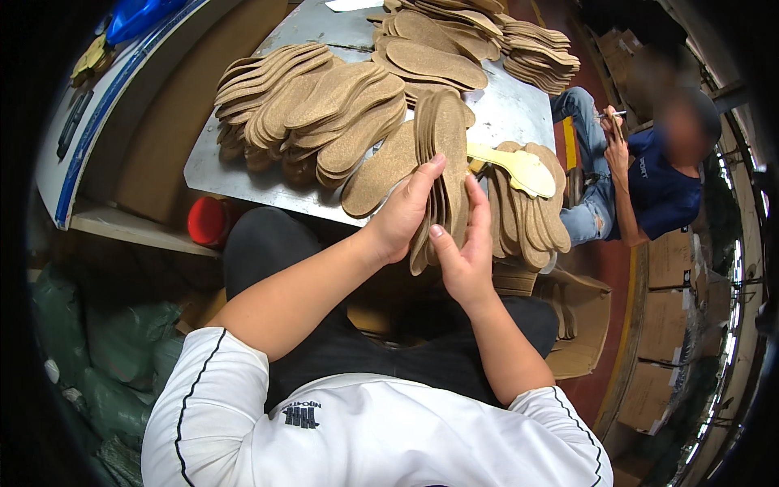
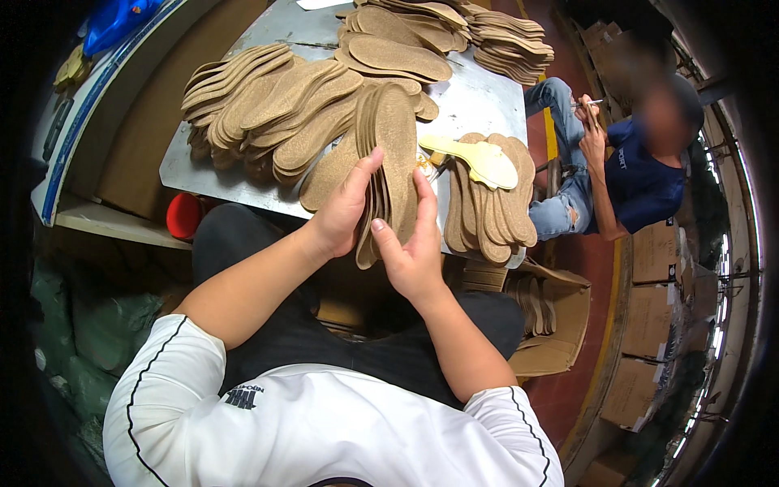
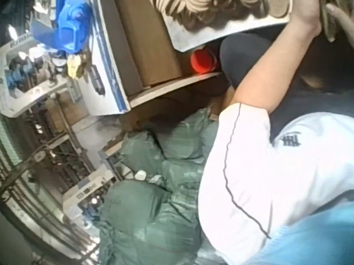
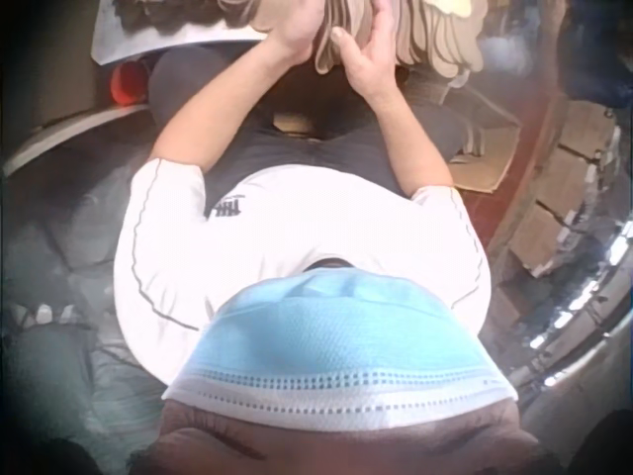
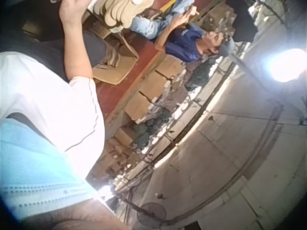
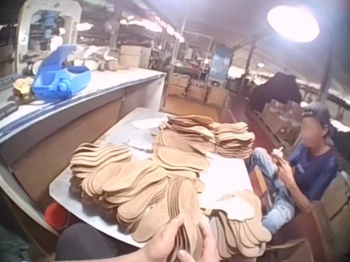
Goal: The person repeatedly picks up stacks of brown shoe insoles from a metal worktable, aligns them, and places them into cardboard boxes on the floor. A coworker is visible across the table working on similar items.
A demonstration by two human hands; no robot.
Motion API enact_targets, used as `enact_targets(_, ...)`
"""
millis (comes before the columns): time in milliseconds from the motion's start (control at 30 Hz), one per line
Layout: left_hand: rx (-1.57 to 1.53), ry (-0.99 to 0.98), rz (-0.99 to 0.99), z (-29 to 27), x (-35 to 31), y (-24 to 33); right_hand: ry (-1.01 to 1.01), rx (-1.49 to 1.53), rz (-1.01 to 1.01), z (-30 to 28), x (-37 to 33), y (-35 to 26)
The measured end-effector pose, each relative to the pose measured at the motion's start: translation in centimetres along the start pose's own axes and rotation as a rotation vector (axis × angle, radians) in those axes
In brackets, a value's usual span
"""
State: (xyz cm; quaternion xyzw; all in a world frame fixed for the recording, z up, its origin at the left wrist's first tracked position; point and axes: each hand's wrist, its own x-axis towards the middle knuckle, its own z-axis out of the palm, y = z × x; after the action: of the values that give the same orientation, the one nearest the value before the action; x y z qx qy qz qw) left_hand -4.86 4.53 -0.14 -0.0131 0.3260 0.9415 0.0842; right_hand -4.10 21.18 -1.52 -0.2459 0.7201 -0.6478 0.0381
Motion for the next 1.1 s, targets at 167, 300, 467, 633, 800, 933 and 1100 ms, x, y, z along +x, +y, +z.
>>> enact_targets(167, 0.080, 0.064, 0.040, 0.3, -0.3, 0.1, -0.011, -0.248, -0.010, 1.0, -0.5, -0.9)
enact_targets(300, 0.061, 0.067, 0.017, 0.3, -0.3, -0.1, 0.017, -0.300, -0.039, 0.8, -0.3, -1.1)
enact_targets(467, -0.033, 0.058, 0.006, -0.3, -0.2, 0.4, 0.003, -0.141, 0.028, 0.5, -0.3, -0.9)
enact_targets(633, -0.039, 0.120, 0.124, -0.1, -0.1, 0.4, -0.093, -0.291, -0.045, 1.1, -0.4, -0.9)
enact_targets(800, 0.015, 0.060, 0.067, -0.8, 0.0, 0.6, -0.099, -0.188, -0.019, 0.9, 0.5, -1.1)
enact_targets(933, 0.094, 0.011, 0.072, -0.8, 0.5, 0.6, -0.002, -0.264, -0.046, 0.5, 1.0, -1.7)
enact_targets(1100, 0.073, -0.012, 0.003, -0.1, -0.6, 0.6, -0.038, -0.471, -0.170, 0.9, 1.4, -2.6)
